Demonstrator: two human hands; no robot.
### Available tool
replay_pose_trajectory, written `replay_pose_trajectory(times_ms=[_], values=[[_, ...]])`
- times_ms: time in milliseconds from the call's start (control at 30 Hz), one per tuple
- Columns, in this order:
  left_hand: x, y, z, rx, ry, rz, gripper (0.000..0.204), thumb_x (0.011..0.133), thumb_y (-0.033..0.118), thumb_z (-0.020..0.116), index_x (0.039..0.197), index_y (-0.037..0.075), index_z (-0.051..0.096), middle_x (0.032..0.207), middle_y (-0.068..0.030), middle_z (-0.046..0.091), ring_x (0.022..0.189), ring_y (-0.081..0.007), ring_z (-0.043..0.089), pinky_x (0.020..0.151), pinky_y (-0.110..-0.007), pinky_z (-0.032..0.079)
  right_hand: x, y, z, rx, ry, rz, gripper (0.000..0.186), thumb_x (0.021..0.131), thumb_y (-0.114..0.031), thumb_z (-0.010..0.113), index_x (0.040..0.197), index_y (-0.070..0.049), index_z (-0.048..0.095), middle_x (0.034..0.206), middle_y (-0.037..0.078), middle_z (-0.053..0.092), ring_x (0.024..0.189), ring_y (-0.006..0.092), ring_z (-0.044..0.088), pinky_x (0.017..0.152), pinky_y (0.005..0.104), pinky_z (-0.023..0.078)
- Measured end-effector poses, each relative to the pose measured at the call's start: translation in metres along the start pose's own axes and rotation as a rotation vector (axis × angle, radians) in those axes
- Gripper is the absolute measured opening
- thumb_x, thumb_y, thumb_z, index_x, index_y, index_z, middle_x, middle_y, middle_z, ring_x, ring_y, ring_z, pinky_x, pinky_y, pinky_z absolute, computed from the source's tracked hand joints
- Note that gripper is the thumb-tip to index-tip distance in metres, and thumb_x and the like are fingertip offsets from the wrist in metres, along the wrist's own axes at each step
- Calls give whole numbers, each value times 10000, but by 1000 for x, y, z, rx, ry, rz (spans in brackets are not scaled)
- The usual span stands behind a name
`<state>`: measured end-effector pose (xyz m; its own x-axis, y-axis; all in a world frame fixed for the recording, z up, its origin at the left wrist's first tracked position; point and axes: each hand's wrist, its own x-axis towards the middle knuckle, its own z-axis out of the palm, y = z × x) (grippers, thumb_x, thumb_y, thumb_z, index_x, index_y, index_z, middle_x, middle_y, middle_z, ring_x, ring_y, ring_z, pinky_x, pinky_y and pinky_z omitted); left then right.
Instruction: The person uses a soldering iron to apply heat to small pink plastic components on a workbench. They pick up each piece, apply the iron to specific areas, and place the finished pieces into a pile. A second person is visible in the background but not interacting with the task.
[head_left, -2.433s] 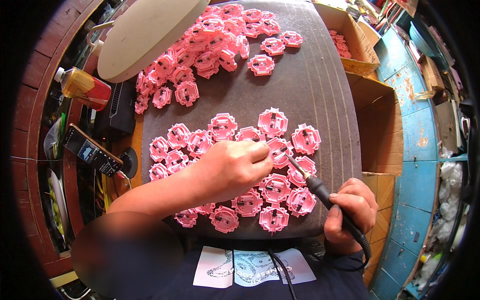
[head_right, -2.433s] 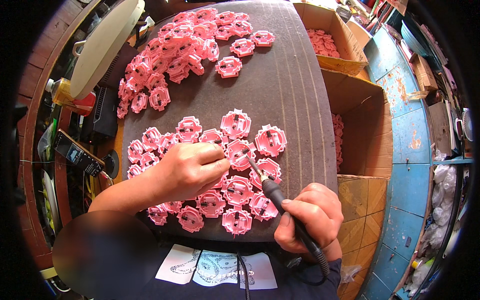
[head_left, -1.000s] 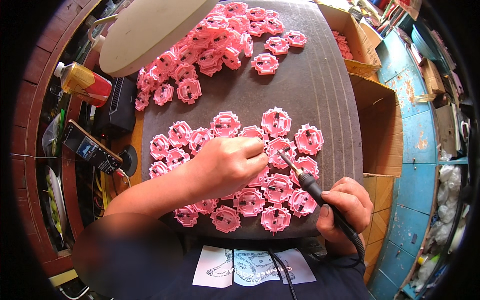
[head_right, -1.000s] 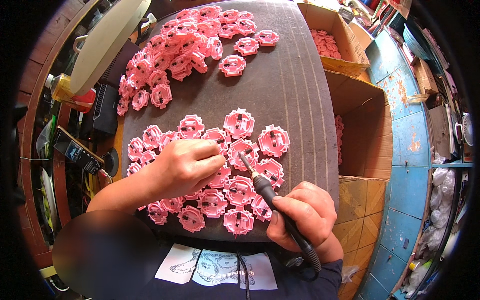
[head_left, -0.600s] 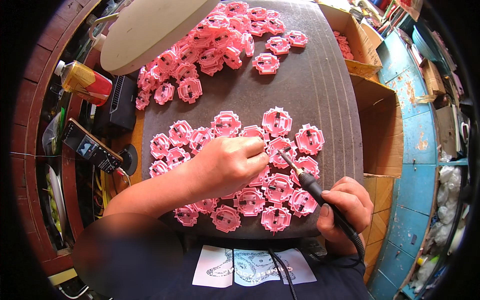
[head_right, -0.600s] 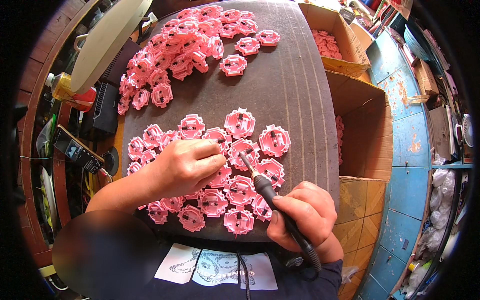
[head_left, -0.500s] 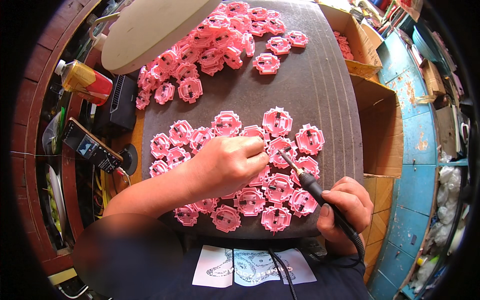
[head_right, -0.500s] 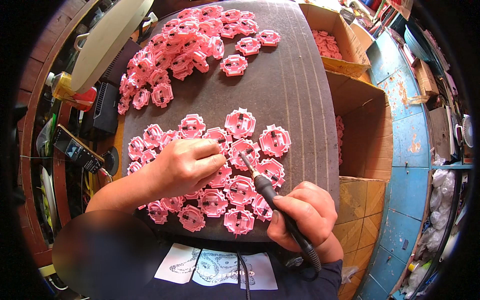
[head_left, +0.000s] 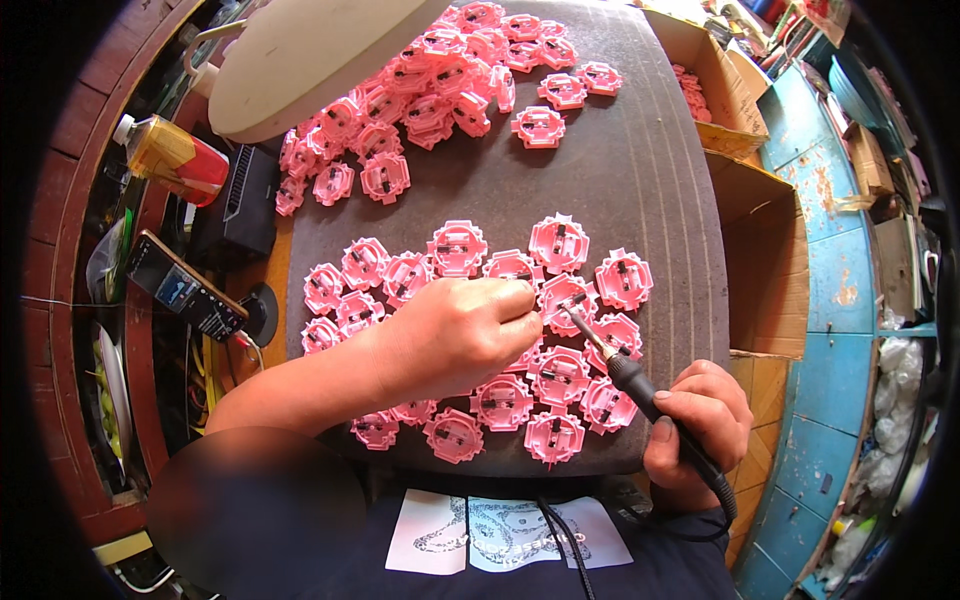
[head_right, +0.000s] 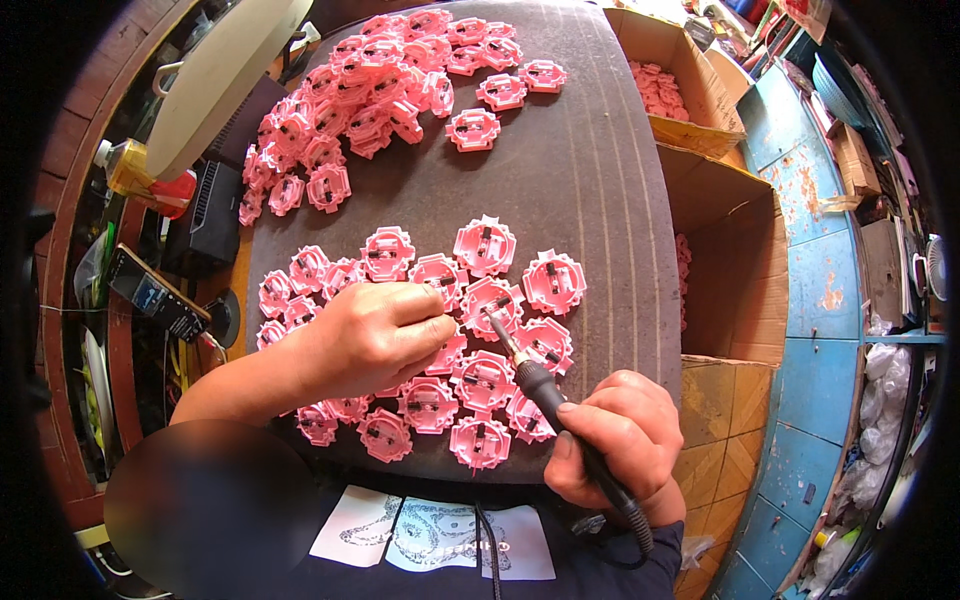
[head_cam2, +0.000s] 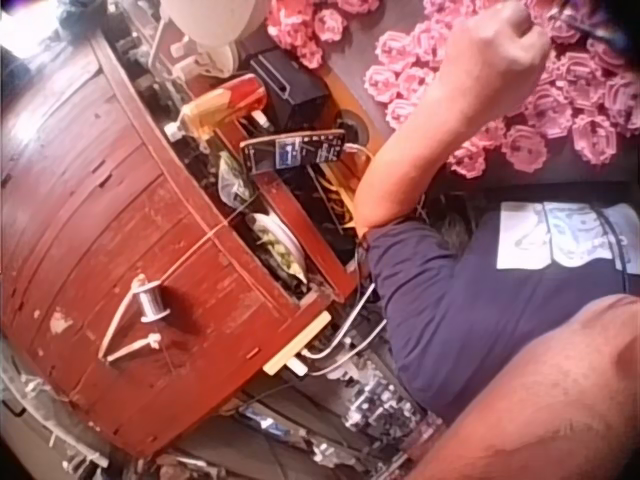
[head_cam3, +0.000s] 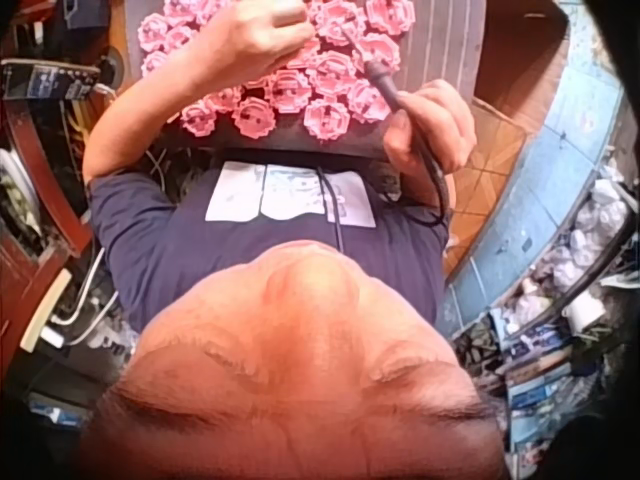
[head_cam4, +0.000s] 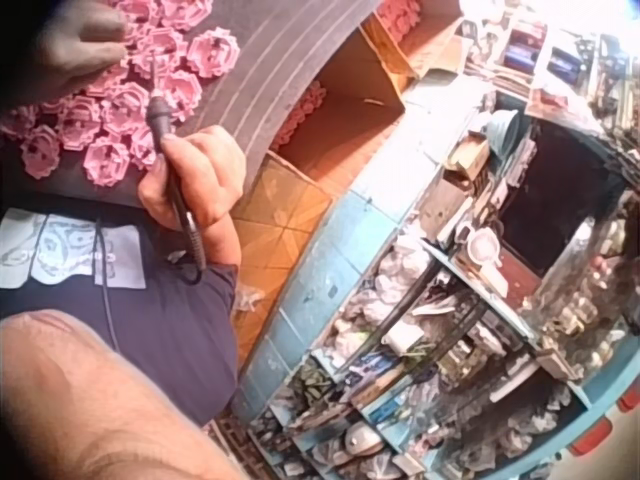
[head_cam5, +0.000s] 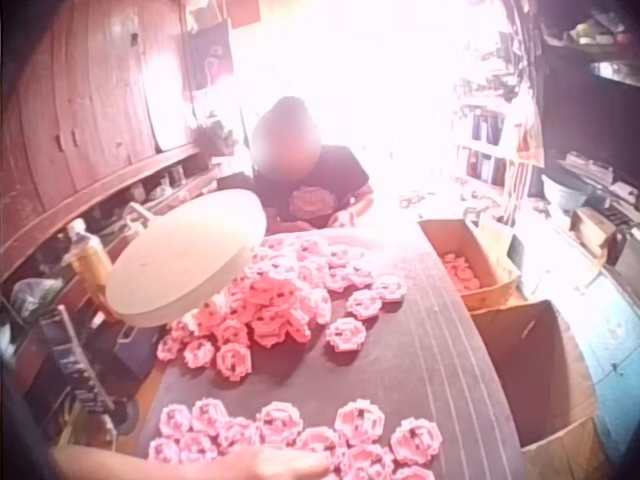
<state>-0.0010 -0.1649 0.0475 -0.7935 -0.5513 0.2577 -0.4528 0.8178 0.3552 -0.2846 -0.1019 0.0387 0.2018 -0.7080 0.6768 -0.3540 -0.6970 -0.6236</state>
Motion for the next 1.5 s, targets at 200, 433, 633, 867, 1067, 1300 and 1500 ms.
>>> replay_pose_trajectory(times_ms=[200,433,633,867,1067,1300,1500], values=[[-1,2,4,-11,25,21,160,838,59,768,930,14,646,832,-90,548,718,-260,646,609,-400,538,-2,-1,-3,5,-13,0,280,668,-35,708,947,-31,687,660,73,577,516,234,549,496,348,454],[1,3,4,0,14,27,202,792,53,773,945,16,647,809,-88,527,707,-257,632,600,-397,526,1,-1,-1,-9,3,-32,302,645,-21,684,947,-39,685,658,70,570,514,230,541,490,347,447],[2,3,6,5,18,20,210,780,59,772,943,18,645,809,-87,526,709,-256,633,602,-395,526,0,-2,-2,-12,4,-28,296,643,-8,678,938,-38,685,659,66,572,516,230,546,486,342,446],[4,3,7,16,4,9,190,798,68,773,937,26,651,808,-80,539,709,-252,639,592,-395,524,0,-2,-1,-7,10,-23,279,649,-8,681,926,-37,688,663,67,574,516,228,547,487,340,447],[4,4,5,18,-6,-10,181,823,78,774,945,22,654,831,-85,564,727,-255,658,588,-396,532,2,-2,-2,-1,-3,-36,268,662,-19,691,929,-32,689,664,74,579,519,230,550,491,346,452],[-6,13,-9,14,25,-41,201,817,13,774,983,6,661,908,-113,611,759,-286,669,629,-400,553,-5,-2,-6,24,54,-5,259,677,-44,688,934,-22,687,662,79,576,516,230,530,501,350,448],[-15,29,-26,-30,47,-70,233,798,-12,786,1002,4,674,907,-111,620,744,-286,661,632,-404,547,-23,-5,-15,-2,212,40,237,709,-93,683,937,-29,686,669,84,554,541,231,515,513,352,428]])
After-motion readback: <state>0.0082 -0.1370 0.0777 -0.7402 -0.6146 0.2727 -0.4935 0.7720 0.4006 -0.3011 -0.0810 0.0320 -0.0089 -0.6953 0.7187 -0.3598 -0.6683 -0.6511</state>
